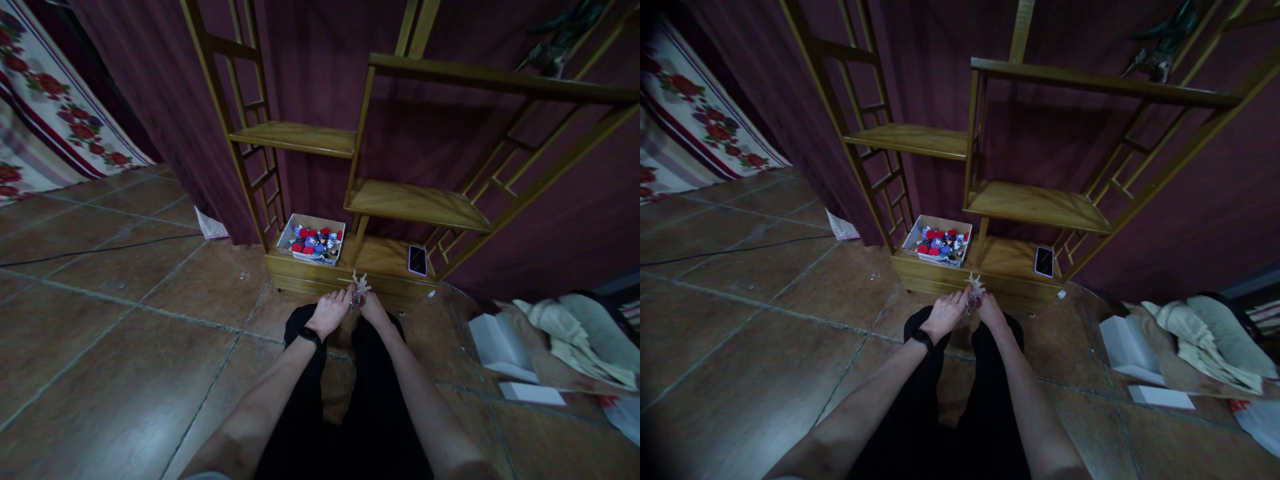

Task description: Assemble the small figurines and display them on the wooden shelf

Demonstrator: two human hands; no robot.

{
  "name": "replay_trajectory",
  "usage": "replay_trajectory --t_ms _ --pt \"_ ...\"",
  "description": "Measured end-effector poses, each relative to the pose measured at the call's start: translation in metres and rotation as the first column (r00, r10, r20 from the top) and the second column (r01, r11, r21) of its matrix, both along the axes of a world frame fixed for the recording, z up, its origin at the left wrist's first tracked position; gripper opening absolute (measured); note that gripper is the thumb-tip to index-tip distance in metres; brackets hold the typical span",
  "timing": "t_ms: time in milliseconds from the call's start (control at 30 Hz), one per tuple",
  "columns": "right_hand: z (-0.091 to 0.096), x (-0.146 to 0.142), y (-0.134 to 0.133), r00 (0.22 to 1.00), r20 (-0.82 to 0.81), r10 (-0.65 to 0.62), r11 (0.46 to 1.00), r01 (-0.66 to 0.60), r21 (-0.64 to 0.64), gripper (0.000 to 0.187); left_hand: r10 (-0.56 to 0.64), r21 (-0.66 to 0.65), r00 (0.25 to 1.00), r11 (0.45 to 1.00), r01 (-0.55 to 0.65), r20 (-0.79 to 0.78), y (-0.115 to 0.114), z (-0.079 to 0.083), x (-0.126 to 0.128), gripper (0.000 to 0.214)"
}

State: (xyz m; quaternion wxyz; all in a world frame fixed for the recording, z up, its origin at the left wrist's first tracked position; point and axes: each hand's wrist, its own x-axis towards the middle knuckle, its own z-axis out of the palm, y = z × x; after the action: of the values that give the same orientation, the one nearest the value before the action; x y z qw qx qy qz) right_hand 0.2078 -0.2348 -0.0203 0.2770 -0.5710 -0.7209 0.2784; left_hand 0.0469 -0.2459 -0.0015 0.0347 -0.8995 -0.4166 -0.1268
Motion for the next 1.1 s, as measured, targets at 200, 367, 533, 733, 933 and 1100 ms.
replay_trajectory --t_ms 200,367,533,733,933,1100 --pt "-0.002 0.002 0.002 0.993 -0.050 -0.108 0.993 0.110 0.051 0.029 0.000 0.004 1.000 1.000 -0.001 0.003 0.002 -0.003 -0.001 0.052" --pt "-0.008 0.007 0.006 0.965 -0.057 -0.255 0.965 0.258 0.054 0.030 -0.008 -0.045 0.999 0.999 0.010 0.041 0.001 -0.001 -0.003 0.047" --pt "-0.013 0.008 0.008 0.937 0.058 -0.345 0.939 0.344 0.022 0.029 0.005 -0.126 0.993 0.992 0.011 0.121 -0.002 0.005 -0.002 0.042" --pt "-0.014 0.004 0.009 0.928 0.174 -0.328 0.944 0.331 0.014 0.026 0.058 -0.140 0.977 0.990 -0.030 0.205 -0.002 0.008 -0.001 0.041" --pt "-0.012 0.001 0.007 0.924 0.246 -0.294 0.955 0.294 0.037 0.022 0.174 -0.174 0.958 0.975 -0.136 0.228 0.004 0.007 -0.001 0.039" --pt "-0.009 0.001 0.004 0.911 0.285 -0.299 0.954 0.295 0.057 0.020 0.249 -0.224 0.933 0.955 -0.193 0.258 0.008 0.005 -0.004 0.037"
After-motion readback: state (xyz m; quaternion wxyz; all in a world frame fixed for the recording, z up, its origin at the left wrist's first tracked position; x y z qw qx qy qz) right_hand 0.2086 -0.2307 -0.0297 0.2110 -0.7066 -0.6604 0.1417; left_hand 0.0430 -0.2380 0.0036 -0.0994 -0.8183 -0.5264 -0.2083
